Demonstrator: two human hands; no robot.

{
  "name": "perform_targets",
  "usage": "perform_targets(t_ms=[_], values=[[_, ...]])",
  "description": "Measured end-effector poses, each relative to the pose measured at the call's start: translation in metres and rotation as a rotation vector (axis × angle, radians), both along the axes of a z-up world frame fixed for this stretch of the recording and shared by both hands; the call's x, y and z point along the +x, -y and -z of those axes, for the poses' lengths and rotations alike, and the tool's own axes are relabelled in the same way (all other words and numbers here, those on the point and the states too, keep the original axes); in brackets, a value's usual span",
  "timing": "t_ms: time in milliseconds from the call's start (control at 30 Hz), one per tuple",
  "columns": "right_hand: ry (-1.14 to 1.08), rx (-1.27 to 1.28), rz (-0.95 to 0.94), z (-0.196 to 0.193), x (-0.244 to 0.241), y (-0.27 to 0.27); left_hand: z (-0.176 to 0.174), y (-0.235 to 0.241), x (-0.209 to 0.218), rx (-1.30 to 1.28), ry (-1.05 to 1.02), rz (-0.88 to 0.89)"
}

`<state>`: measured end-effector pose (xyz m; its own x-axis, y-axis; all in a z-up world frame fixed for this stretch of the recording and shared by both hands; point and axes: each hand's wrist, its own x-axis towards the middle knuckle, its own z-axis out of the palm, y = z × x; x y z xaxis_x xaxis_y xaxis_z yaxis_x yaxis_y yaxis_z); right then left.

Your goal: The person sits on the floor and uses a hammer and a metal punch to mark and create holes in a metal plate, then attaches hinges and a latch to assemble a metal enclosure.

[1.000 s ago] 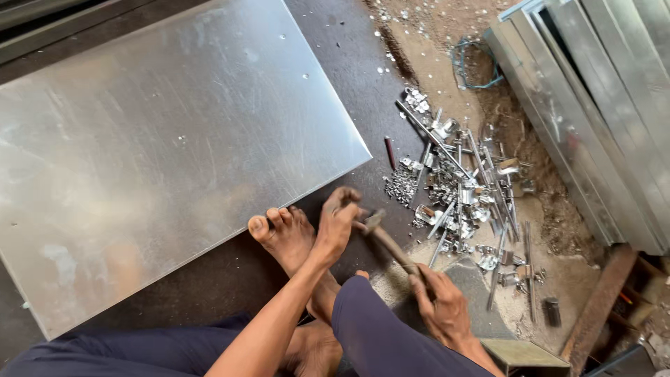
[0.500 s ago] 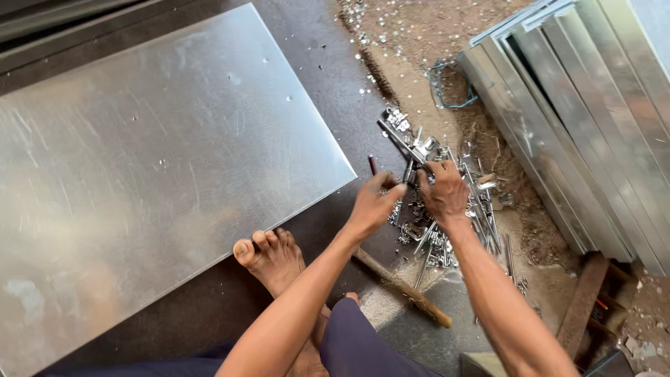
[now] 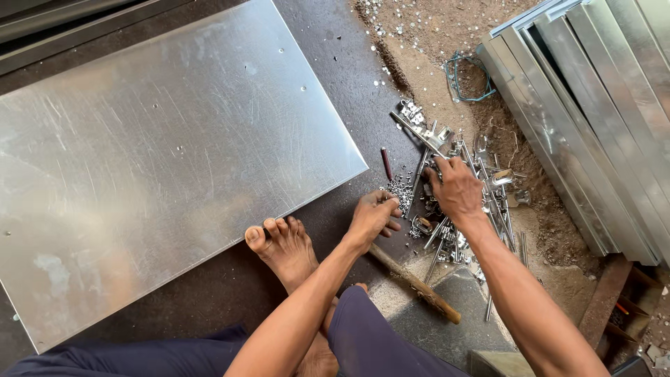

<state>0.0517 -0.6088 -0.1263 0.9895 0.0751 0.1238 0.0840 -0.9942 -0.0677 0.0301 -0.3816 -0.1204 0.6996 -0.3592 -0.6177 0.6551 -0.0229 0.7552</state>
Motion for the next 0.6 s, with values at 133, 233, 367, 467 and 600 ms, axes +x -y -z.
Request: perform_targets(t_ms=[133, 233, 367, 467, 600], values=[[-0.133, -0.019, 0.083, -0.007, 0.008, -0.004, 0.000, -0.007, 0.000, -0.034, -0.037, -0.032], [-0.208, 0.337, -0.119, -0.044, 0.002, -0.017, -0.014, -0.010, 0.001, -0.089, -0.121, -0.145], [-0.444, 0.304, 0.199, -0.067, 0.029, -0.015, -0.040, -0.020, 0.004, -0.146, -0.102, -0.217], [-0.156, 0.049, -0.048, -0.047, 0.060, 0.011, -0.072, -0.053, -0.006, 0.090, 0.254, -0.089], [-0.066, -0.074, -0.254, -0.023, 0.077, 0.044, -0.105, -0.164, -0.015, 0.885, 0.986, -0.173]])
